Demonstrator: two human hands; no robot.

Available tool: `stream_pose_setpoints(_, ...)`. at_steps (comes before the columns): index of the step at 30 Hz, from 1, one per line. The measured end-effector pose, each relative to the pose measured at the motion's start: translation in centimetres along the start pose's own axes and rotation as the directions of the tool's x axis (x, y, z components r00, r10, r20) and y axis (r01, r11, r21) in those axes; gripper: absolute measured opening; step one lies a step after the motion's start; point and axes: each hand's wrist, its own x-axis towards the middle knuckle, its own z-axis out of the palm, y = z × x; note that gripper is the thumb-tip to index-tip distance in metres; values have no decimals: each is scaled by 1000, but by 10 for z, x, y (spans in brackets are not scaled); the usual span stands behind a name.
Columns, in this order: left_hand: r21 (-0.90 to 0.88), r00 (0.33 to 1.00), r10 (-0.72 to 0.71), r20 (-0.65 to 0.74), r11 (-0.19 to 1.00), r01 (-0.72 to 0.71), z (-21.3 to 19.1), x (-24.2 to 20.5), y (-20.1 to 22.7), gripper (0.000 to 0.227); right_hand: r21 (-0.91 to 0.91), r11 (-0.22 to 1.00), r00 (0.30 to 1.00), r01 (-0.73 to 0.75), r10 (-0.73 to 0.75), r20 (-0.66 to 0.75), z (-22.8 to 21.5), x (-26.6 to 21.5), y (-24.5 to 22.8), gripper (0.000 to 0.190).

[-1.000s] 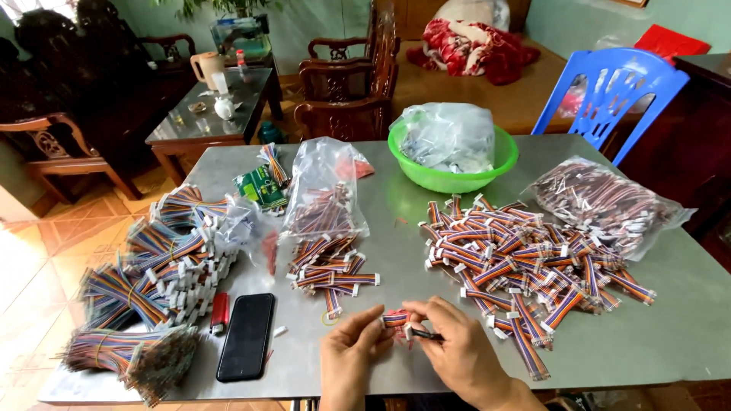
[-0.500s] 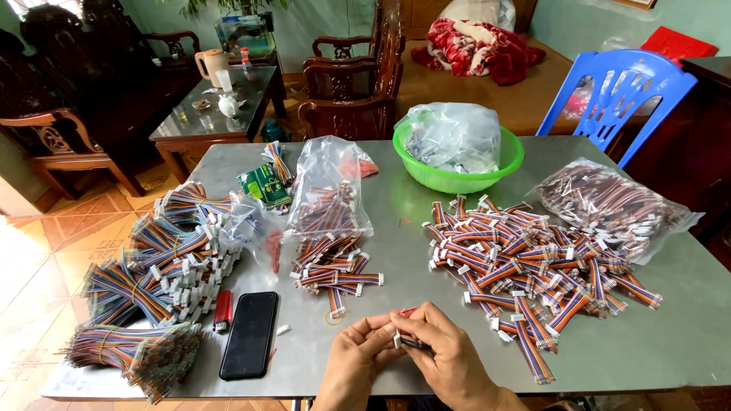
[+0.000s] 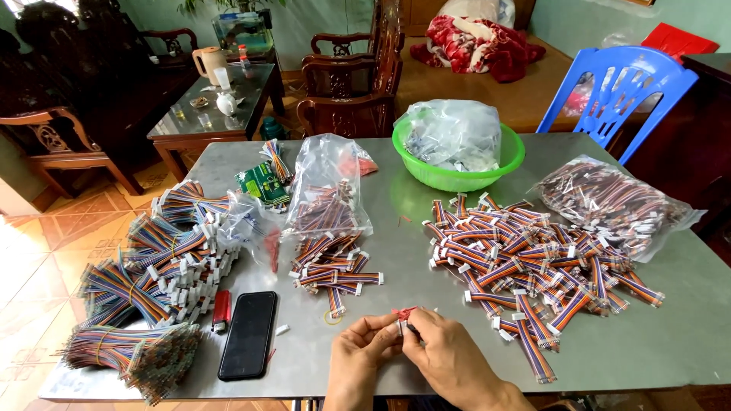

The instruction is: Sorting and packaging small multi-colored wire harness bundles into plastic bags on a table

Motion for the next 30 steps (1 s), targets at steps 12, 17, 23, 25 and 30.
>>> stream_pose_setpoints(12, -59, 997, 53, -51, 997, -56, 2, 6, 4, 24, -18, 1000, 999, -15, 15, 36, -43, 7, -13, 42)
stream_pose_setpoints(17, -59, 998, 24, -59, 998, -28, 7, 4, 6, 24, 107, 984, 989, -145, 143, 31, -57, 1, -9, 31)
stream_pose_setpoints(23, 19, 999, 41, -27, 999, -41, 0, 6, -5, 25, 47, 988, 987, -144, 140, 77, -63, 3, -6, 23)
stream_pose_setpoints(25, 44, 998, 58, -10, 997, -57, 4, 7, 1, 25, -42, 983, 979, -177, 181, 96, -70, 9, 5, 51)
stream_pose_setpoints(30, 830, 766, 388, 512, 6, -558, 21, 30, 51, 31, -155, 863, 852, -481, 502, 150, -111, 35, 34, 7)
